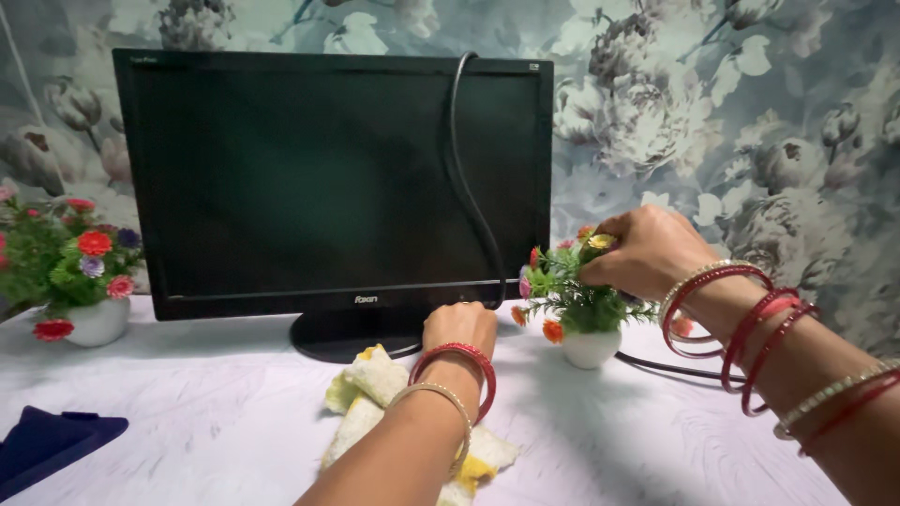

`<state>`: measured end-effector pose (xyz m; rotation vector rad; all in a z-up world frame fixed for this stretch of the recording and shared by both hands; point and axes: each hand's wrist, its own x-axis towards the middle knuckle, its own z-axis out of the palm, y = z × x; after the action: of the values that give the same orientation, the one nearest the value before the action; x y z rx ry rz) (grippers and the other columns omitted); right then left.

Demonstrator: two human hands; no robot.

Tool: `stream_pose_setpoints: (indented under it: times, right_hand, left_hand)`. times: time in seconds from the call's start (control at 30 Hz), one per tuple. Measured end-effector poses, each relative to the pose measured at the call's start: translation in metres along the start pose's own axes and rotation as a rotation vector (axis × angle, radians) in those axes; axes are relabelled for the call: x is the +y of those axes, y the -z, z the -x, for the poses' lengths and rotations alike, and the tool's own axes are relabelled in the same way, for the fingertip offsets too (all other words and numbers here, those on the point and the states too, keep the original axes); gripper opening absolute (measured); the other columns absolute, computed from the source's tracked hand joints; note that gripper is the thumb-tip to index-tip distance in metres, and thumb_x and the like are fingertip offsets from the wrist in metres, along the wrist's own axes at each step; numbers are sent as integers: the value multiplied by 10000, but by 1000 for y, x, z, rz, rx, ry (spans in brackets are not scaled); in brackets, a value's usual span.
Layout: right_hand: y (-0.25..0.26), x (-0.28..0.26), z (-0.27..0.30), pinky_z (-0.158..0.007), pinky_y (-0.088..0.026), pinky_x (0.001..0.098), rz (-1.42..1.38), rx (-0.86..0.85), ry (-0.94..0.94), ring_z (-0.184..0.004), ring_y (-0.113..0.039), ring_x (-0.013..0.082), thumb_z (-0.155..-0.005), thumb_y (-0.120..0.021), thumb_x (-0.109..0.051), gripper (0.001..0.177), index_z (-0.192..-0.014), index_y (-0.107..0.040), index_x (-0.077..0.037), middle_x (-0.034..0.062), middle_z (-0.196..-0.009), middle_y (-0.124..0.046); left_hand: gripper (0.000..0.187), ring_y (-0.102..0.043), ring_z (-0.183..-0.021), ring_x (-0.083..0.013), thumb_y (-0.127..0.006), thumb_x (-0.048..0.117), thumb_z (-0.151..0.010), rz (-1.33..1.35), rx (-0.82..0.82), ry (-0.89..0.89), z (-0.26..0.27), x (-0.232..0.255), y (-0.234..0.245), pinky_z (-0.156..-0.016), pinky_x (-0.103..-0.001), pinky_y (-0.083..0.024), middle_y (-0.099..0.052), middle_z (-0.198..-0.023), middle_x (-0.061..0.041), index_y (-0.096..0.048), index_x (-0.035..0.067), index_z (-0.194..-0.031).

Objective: The person wipes a computer monitor and the surrounding table surface using a cloth. They move a flower pot and a triangular object aside to reach the area under the monitor, then wipe the monitor screen and base, and finally wipe the table surface.

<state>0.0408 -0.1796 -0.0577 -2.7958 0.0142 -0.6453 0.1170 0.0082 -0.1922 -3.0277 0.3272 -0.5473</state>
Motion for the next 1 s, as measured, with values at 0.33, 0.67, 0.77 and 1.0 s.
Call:
stream_pose_setpoints:
  times: [0.33, 0.67, 0.77, 1.0]
  right_hand:
    - [-6, -9, 11, -942, -578, 411, 149, -143, 47, -1044, -734, 309, -613, -876, -471, 842, -1387, -603, -280, 141, -1097, -767]
    - [-17, -10, 10, -966, -561, 414, 175, -61, 56, -1111, -696, 323, -473, -1003, -486, 1066, -1404, -559, -218, 156, -1148, -728]
    - [-15, -15, 15, -959, -582, 409, 168, -127, 2, -1092, -723, 308, -482, -969, -487, 1097, -1457, -505, -294, 130, -1140, -752]
    - [-5, -20, 19, -929, -604, 403, 169, -123, -39, -1003, -767, 282, -644, -885, -402, 839, -1426, -584, -345, 124, -1084, -784]
  left_hand:
    - [236, -737, -1025, -284, -576, 128, -976, 7, 56, -130, 6, 5, 9, -820, -416, -607, -758, -1103, -111, -789, 124, -1079]
    - [721, -485, -1412, -302, -352, 562, -1003, 181, -273, 190, 24, -15, 23, -1234, -469, -185, -573, -1457, -176, -523, 41, -1471]
    - [761, -316, -1461, -324, -305, 585, -969, 154, -260, 206, 18, -17, 26, -1193, -540, -50, -405, -1562, -170, -423, 34, -1481]
    - [688, -520, -1441, -301, -219, 483, -1045, 176, -443, 214, 13, -16, 29, -1287, -513, -126, -564, -1537, -151, -578, 69, -1462]
